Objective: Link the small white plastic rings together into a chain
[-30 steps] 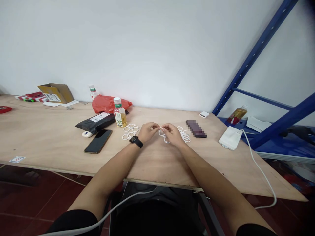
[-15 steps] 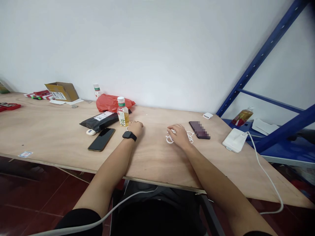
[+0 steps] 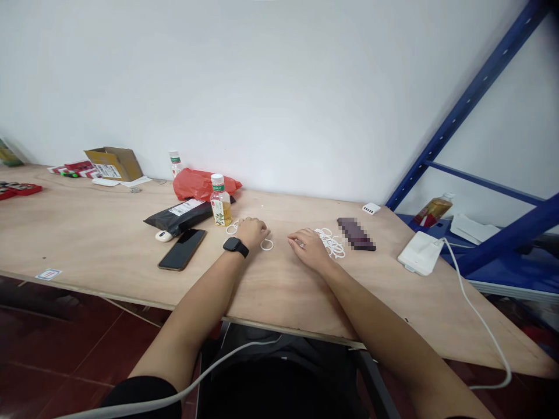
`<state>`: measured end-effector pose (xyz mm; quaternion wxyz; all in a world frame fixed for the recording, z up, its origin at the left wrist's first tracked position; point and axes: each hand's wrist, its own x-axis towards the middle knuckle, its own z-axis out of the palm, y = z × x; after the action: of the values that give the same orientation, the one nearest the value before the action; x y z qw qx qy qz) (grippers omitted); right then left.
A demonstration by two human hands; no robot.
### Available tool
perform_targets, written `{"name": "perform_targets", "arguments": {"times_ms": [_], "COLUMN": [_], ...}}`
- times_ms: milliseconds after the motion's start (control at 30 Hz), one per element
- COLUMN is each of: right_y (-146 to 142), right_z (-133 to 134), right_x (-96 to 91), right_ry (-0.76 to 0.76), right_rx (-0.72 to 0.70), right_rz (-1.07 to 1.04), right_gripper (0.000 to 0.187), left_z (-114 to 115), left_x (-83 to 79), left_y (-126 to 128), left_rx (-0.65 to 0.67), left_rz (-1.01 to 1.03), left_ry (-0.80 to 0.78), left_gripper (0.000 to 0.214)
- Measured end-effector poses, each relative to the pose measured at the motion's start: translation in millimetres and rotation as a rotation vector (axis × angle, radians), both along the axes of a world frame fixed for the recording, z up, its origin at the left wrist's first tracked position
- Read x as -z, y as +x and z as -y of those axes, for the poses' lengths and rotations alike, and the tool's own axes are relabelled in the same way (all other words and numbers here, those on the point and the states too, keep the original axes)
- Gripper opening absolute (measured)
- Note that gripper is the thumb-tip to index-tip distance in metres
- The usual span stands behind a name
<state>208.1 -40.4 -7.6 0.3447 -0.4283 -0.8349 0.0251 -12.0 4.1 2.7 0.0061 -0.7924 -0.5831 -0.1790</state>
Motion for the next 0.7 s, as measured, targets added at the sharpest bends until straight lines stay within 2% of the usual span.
{"name": "perform_targets", "arguments": {"times_ms": [133,233,367,500,600,700], "right_y": [0.8,1.6,1.4,-3.9,-10.6,-17.0], "right_z": [0.0,1.3,3.0,1.1,-2.7,-7.5], "right_x": [1.8,2.7,0.1,-6.4,-10.5,-11.4], "right_ry": [-0.013,-0.01,0.006,0.011,-0.063,-0.173], "right_rx": [0.007,0.005,-0.039,-0.027,-0.009,0.021], "right_rz": [0.0,-0.007,0.005,-0.013,-0.081,-0.184], "right_gripper": [0.017,0.018,0.018,0.019,0.02,0.02], "left_z": [1.8,1.9,3.3,9.1,13.9,15.9], "left_x": [0.8,5.3,6.3,-0.5,-3.8,-3.0], "left_y": [-1.0,0.7,6.2,16.0,22.8,25.6], "left_rx": [-0.057,-0.074,0.018,0.171,0.249,0.271], "left_rz": [-0.095,-0.093,0.027,0.213,0.321,0.397], "left_ry": [-0.16,-0.189,-0.072,0.082,0.149,0.206], "left_gripper": [0.03,0.022,0.017,0.017,0.014,0.01]}}
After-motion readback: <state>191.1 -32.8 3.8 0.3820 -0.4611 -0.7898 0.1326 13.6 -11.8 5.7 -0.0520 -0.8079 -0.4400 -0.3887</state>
